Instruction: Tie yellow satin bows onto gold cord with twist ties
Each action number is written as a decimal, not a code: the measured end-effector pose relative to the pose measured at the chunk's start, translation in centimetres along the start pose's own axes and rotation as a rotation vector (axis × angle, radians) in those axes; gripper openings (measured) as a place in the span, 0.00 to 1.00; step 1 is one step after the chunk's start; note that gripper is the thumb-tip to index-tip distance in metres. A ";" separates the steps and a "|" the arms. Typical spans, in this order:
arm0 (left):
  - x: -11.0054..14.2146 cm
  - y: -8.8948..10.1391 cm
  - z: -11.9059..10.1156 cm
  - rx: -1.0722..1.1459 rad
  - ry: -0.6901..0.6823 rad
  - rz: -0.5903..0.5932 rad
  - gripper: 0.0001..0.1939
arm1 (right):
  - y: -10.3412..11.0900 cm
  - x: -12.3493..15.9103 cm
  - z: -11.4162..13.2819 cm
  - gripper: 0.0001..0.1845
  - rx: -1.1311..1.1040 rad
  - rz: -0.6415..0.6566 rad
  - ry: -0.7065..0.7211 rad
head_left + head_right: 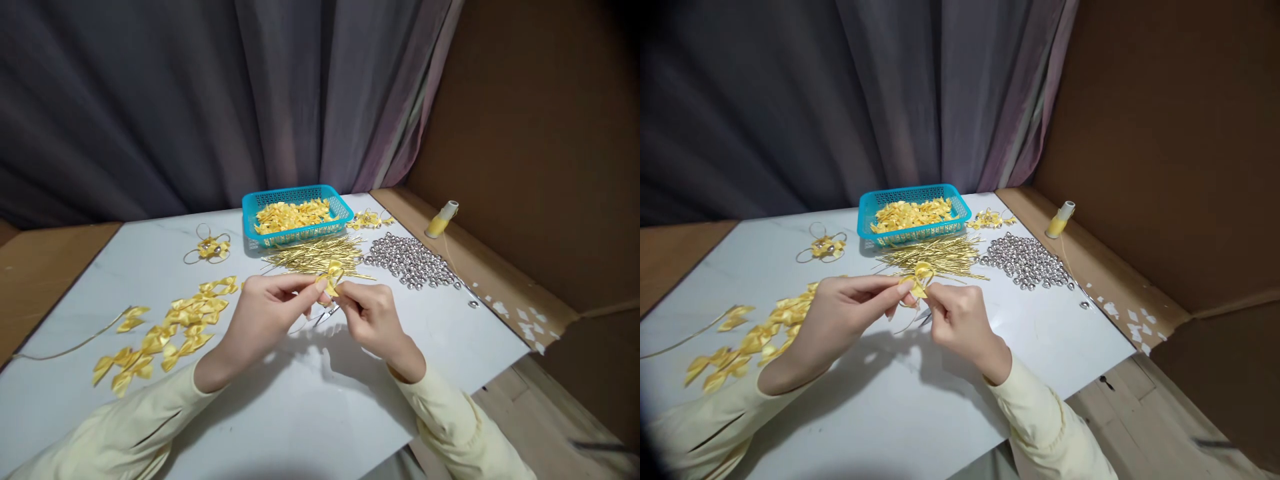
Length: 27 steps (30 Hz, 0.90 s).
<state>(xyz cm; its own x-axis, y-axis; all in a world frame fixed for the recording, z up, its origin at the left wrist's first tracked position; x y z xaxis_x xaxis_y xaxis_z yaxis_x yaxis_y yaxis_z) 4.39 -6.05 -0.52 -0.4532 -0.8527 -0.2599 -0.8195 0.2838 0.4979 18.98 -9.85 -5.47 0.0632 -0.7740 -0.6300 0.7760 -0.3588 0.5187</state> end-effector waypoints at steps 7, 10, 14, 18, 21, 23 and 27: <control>0.0 0.0 0.1 0.025 0.005 0.006 0.08 | -0.4 0.3 0.0 0.12 0.069 -0.046 0.034; 0.0 0.0 0.2 0.036 0.018 0.021 0.08 | -0.6 0.4 0.0 0.11 0.089 -0.063 0.025; 0.0 0.0 -0.1 0.047 0.031 0.031 0.09 | -0.7 0.5 0.1 0.11 0.096 -0.077 0.026; -0.1 0.0 -0.2 0.055 0.026 0.043 0.10 | -0.8 0.4 0.2 0.11 0.105 -0.087 0.026; -0.2 0.1 -0.1 0.059 0.027 0.054 0.10 | -0.8 0.4 0.2 0.11 0.104 -0.089 0.023; -0.2 0.2 0.0 0.064 0.043 0.062 0.10 | -0.9 0.5 0.2 0.11 0.107 -0.088 0.023; -0.2 0.3 -0.1 0.072 0.061 0.075 0.09 | -1.0 0.7 0.3 0.11 0.126 -0.086 0.035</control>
<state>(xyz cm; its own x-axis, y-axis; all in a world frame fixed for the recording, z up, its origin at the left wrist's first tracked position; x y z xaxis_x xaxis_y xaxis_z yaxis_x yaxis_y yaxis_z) 4.25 -5.87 -0.25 -0.4936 -0.8525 -0.1723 -0.8082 0.3763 0.4530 18.03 -10.13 -6.25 0.0234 -0.7200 -0.6936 0.6947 -0.4871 0.5292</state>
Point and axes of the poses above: each hand's wrist, its own x-axis away from the middle knuckle, its own y-axis out of the back of the hand, z = x × y, the point moved 1 cm from there along -x, towards the middle knuckle, and after that the axes turned 2 degrees about z, right-handed, at the moved point
